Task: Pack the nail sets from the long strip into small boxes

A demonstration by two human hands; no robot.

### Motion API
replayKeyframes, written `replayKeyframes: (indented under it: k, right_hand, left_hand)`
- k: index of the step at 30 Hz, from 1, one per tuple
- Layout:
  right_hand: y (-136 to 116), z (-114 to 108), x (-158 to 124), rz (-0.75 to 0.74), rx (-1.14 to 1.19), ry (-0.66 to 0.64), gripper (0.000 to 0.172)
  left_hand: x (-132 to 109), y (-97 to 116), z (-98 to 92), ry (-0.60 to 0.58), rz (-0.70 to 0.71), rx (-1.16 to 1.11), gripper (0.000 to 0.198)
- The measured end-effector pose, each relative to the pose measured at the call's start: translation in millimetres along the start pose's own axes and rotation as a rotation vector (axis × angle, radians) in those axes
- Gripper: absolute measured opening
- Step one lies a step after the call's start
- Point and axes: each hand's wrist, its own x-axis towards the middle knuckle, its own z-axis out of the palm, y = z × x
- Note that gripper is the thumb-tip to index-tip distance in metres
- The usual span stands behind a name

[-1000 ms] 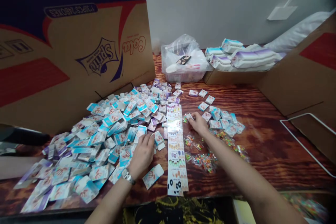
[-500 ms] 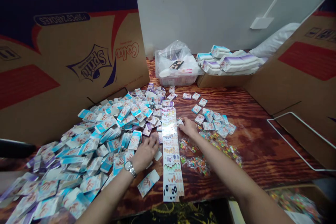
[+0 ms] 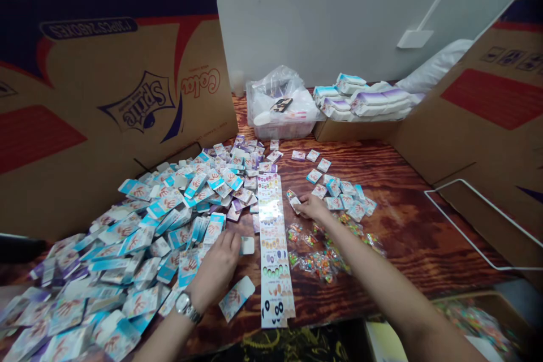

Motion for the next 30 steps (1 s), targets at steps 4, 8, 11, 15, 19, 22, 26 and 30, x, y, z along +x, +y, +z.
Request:
replayKeyframes:
  k: [4,8,11,15,19,22,26,30]
  right_hand:
    - [-5.4,5.5,-5.4,-0.028,-0.222,0.023,0.011]
    - [-14.8,1.6,-14.9,-0.117,-0.331,0.025,0.008]
    - [-29.8,-5.6,-33.2,-0.222,-0.341,-0.006,0.015]
    - [-60.0,-16.0,-73.3,-0.473,-0.216,-0.091,0.029]
    - [-81.9,-15.3,-109.0,-0.864,-0.231,-0.223,0.008]
    - [-84.9,-8.6,-121.0,-1.078,-0.473,-0.109,0.011]
    - [-83.5,-4.5,-123.4,-1.324,-0.717,-0.037,0.018]
    - [-86.5,-5.7,-124.5,-1.473,-0.731,-0.067,0.017]
  left_hand:
    - [-7.7,-2.9,-6.0,0.182,-0.114,-0.154,0.035]
    - [-5.9,9.3,-17.2,0.208,-0.219,-0.389,0.039]
    - [-3.7,18.5,-20.0,0.168,-0.241,-0.528,0.037]
    - [-2.3,24.0,-19.0,0.15,-0.183,-0.583,0.036]
    - [-2.0,27.7,-19.8,0.157,-0.136,-0.55,0.038]
    - [-3.1,29.4,-20.8,0.153,-0.098,-0.497,0.04]
    - [-4.9,30.1,-24.2,0.131,-0.072,-0.434,0.04]
    - [-4.7,33.2,-28.9,0.087,-0.042,-0.392,0.04]
